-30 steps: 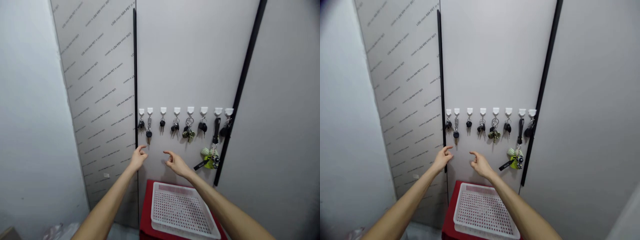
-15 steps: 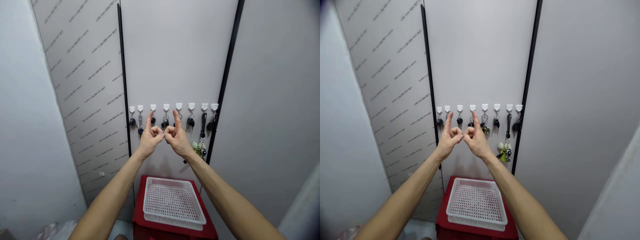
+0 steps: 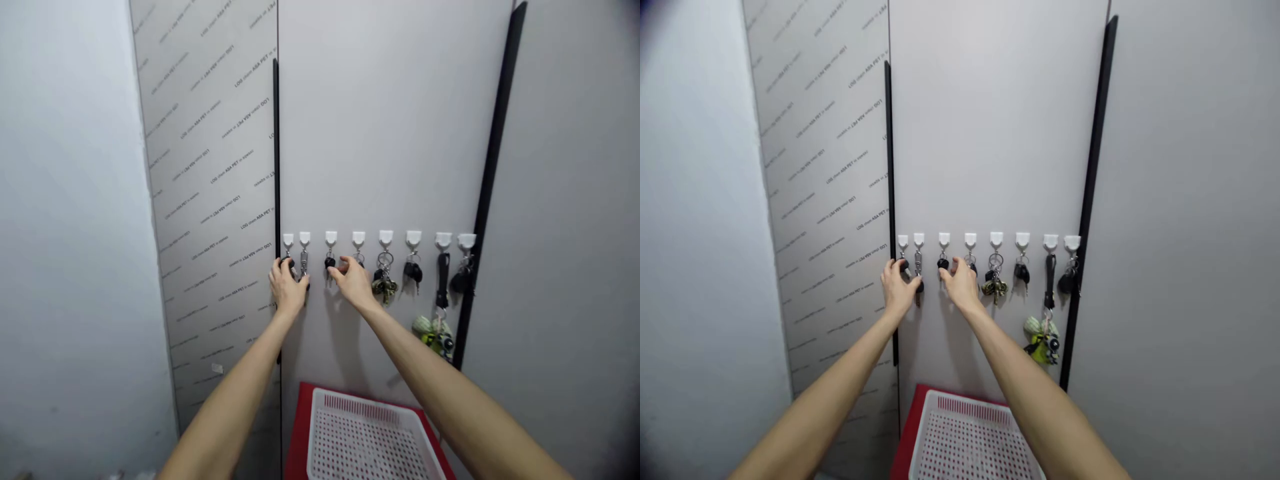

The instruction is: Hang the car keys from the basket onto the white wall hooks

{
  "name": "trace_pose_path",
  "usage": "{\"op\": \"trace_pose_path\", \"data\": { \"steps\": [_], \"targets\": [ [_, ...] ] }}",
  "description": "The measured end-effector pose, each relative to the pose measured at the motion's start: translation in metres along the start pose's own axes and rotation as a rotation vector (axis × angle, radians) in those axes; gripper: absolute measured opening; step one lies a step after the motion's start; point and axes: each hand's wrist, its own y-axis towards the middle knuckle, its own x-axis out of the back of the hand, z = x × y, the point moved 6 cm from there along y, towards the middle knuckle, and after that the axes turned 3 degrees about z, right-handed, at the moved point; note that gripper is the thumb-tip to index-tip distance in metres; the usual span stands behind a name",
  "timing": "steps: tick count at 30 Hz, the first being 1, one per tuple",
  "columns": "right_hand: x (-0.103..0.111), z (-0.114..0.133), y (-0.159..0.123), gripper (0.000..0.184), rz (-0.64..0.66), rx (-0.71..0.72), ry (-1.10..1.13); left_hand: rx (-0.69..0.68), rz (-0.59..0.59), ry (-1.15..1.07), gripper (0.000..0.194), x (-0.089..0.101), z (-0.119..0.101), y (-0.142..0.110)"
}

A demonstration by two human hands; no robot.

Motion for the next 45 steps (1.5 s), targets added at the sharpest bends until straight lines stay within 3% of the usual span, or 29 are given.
{"op": "trace_pose_path", "data": {
  "steps": [5,10,16,21,26,29,32,35,37,39,41,45],
  "targets": [
    [-0.007,0.013,0.006,0.049,0.004,-0.055,-0.257,-0.113,0.032,0.297,0.05,-0.016,-0.009,0.001],
    [-0.013,0.011,0.005,0.033,0.031,0.003,-0.327,-0.143,0.117,0.379,0.034,-0.016,0.0,0.008],
    [0.003,0.015,0.012,0.025,0.004,0.131,-0.228,-0.255,0.234,0.344,0.026,0.001,0.0,0.03],
    [0.019,0.045,0.034,0.026,-0.079,0.199,-0.203,-0.372,0.315,0.417,0.028,0.022,-0.026,0.061],
    [0.011,0.059,0.04,0.024,0.075,0.261,-0.19,-0.424,0.345,0.502,0.027,0.038,-0.053,0.09],
    [0.003,0.042,0.018,0.023,0.203,0.318,-0.138,-0.352,0.359,0.478,0.03,0.037,-0.054,0.095],
    [-0.01,0.008,-0.019,0.023,0.388,0.337,-0.128,-0.286,0.444,0.491,0.032,0.025,-0.05,0.09],
    [-0.019,-0.028,-0.052,0.024,0.534,0.294,-0.137,-0.416,0.519,0.63,0.028,0.012,-0.06,0.081],
    [-0.021,-0.046,-0.066,0.025,0.575,0.247,-0.126,-0.535,0.549,0.72,0.024,0.006,-0.07,0.079],
    [-0.022,-0.058,-0.076,0.027,0.61,0.211,-0.113,-0.567,0.536,0.756,0.021,0.005,-0.076,0.084],
    [-0.024,-0.066,-0.088,0.027,0.658,0.185,-0.114,-0.476,0.447,0.711,0.021,0.011,-0.077,0.095],
    [-0.034,-0.086,-0.119,0.026,0.764,0.138,-0.199,-0.081,0.309,0.395,0.025,0.027,-0.057,0.108]
  ]
}}
